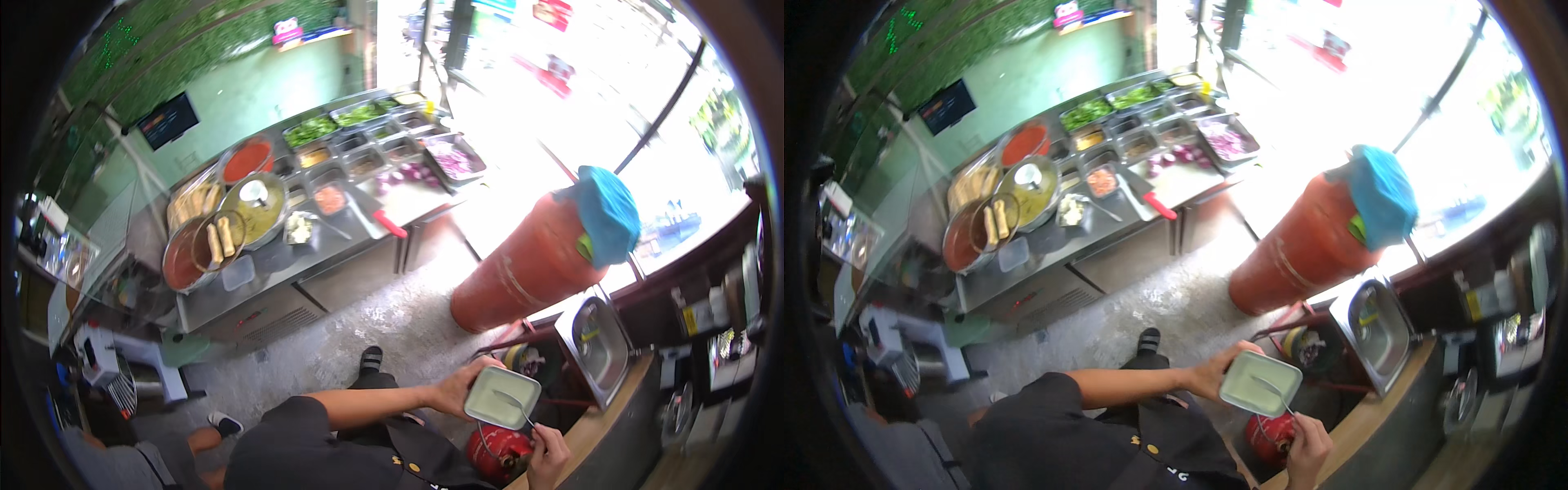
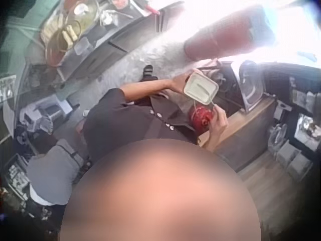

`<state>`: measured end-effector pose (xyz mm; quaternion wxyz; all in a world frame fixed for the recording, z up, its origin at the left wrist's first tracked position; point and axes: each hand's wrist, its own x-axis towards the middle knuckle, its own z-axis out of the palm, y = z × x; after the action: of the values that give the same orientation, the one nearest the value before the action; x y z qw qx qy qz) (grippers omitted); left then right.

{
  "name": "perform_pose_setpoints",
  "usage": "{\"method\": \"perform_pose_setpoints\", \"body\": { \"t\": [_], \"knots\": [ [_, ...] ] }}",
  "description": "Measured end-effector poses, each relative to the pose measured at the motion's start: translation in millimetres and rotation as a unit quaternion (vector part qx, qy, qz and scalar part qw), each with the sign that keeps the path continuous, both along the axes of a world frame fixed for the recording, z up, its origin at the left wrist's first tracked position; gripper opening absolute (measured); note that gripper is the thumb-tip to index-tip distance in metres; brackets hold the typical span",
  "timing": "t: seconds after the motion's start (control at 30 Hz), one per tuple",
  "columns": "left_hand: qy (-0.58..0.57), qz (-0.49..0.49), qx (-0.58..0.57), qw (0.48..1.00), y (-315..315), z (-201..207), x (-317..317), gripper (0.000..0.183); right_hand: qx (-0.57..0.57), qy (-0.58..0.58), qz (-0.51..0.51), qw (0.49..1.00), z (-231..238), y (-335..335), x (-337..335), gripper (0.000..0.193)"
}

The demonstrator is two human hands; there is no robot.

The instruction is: The person places torn basil leaves, shredded cheese, and sliced tomatoes onto a pizza base on a countertop. A coworker moves the pizza on a peel to the oven. The person then retrieves a container from a refrigerator.

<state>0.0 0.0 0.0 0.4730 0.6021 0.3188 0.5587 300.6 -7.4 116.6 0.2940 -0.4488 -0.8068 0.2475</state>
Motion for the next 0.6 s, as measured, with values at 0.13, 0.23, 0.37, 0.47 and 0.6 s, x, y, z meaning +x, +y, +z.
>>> {"method": "perform_pose_setpoints", "body": {
  "t": [0.13,0.23,0.37,0.47,0.6],
  "knots": [
    [-0.032,0.128,-0.044,0.99,-19.8,-22.5,-136.7,0.108,-0.041,0.028,0.109,0.993,-23.0,59.7,-153.0,0.028],
    [0.014,0.281,-0.044,0.958,-46.5,-44.5,-226.2,0.108,-0.023,0.023,0.232,0.972,-47.5,95.8,-269.1,0.028],
    [0.024,0.444,-0.108,0.889,-86.7,-72.1,-313.3,0.114,-0.019,0.048,0.35,0.936,-93.3,118.5,-415.6,0.031],
    [0.032,0.552,-0.108,0.826,-109.8,-95.2,-358.3,0.109,-0.005,0.053,0.423,0.904,-134.7,123.7,-507.1,0.024],
    [0.008,0.65,-0.117,0.751,-130.3,-139.8,-408.2,0.107,-0.023,0.031,0.46,0.887,-183.2,120.8,-592.7,0.016]
  ]
}}
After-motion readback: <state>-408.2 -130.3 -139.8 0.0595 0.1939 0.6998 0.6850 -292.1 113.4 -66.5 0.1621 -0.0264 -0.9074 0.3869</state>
